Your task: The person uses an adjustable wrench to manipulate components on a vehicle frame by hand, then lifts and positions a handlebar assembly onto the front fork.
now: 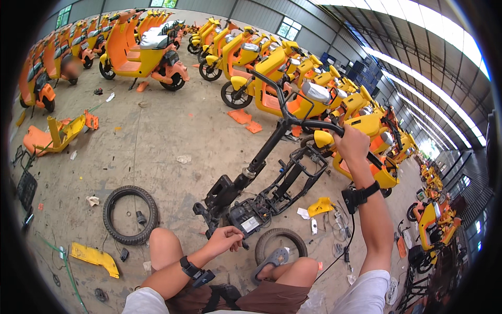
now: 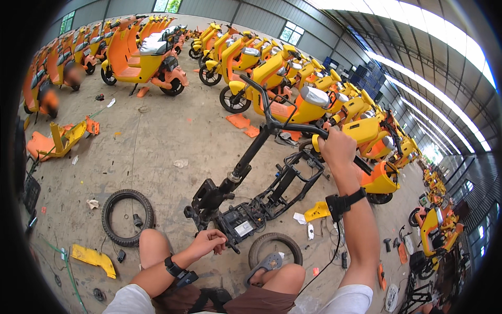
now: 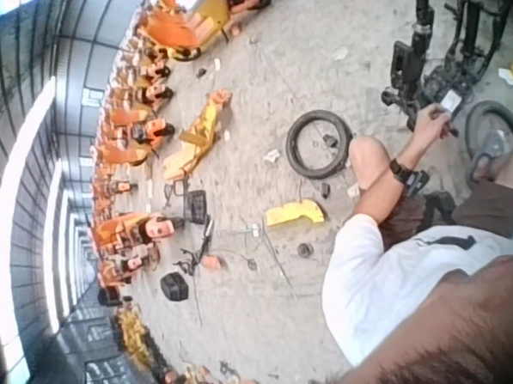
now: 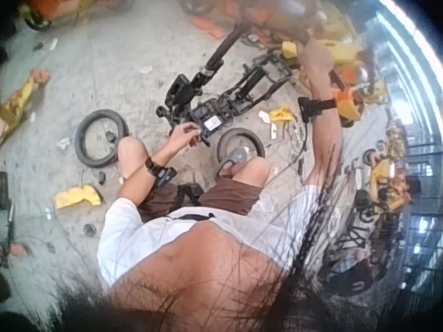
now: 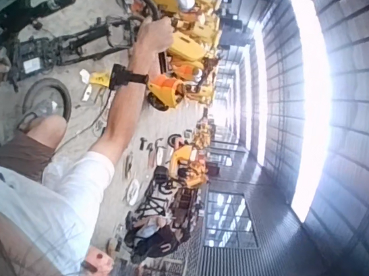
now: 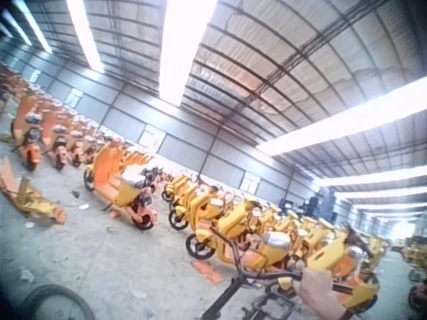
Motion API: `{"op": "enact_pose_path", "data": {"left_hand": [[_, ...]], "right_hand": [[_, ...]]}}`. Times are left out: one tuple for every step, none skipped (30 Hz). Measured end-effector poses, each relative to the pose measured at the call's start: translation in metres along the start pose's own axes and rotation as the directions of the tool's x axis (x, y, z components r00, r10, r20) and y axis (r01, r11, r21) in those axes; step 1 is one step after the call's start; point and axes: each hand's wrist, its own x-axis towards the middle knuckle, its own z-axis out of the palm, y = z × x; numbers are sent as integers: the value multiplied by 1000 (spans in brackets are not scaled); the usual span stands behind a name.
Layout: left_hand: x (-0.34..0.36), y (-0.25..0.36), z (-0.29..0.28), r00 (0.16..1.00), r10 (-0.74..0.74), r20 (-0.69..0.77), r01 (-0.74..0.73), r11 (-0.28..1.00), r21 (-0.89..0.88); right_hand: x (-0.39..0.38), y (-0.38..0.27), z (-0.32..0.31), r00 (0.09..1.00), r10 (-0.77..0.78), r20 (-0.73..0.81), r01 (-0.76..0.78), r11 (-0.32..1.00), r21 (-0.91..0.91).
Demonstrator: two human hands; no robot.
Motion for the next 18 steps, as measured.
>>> {"op": "enact_pose_path", "data": {"left_hand": [[0,-2,1,1000,3,9,-3,1000,-6],[1,-3,2,1000,6,18,-6,1000,-12],[1,-3,4,1000,-2,29,1,1000,3],[1,-2,8,999,-8,40,7,1000,17],[2,-2,10,999,-14,53,12,999,31],[0,-4,10,998,-17,63,14,999,47],[1,-5,12,998,-19,66,15,999,47],[2,-5,14,997,-20,72,17,999,48],[3,-4,14,997,-23,69,19,998,52],[4,-6,14,997,-21,75,17,998,55],[7,-9,13,996,-21,82,16,998,59],[9,-13,13,996,-26,87,20,998,63],[10,-15,13,996,-27,82,22,998,58],[12,-18,13,997,-28,76,23,998,64],[14,-20,15,996,-30,83,25,997,71],[15,-16,17,995,-12,98,2,995,101],[16,-17,20,995,-17,95,9,996,93],[15,-15,18,996,-35,87,26,995,99]], "right_hand": [[-1,1,6,1000,-13,-28,13,1000,15],[-2,0,11,998,6,-67,-2,999,53],[-4,0,13,997,31,-65,-27,998,57],[-8,2,15,997,55,-62,-51,997,61],[-12,5,16,995,78,-61,-75,995,63],[-16,7,15,994,111,-6,-110,992,60],[-14,7,13,997,80,-15,-80,996,51],[-11,6,9,998,50,-24,-49,998,40],[-8,4,5,999,20,-33,-18,999,38],[-5,-4,-3,1000,18,-22,-17,1000,13],[-2,-7,-6,999,-16,-42,15,1000,-11],[-3,-11,-7,999,-3,-48,2,1000,-13],[-6,-13,-6,998,17,-53,-18,1000,-15],[-8,-15,-1,996,32,-80,-31,999,11],[-11,-8,10,991,28,-128,-23,999,40],[-12,-2,20,989,46,-139,-37,997,66],[-12,3,34,987,65,-149,-52,994,94],[-8,6,49,988,126,-89,-115,986,118]]}}
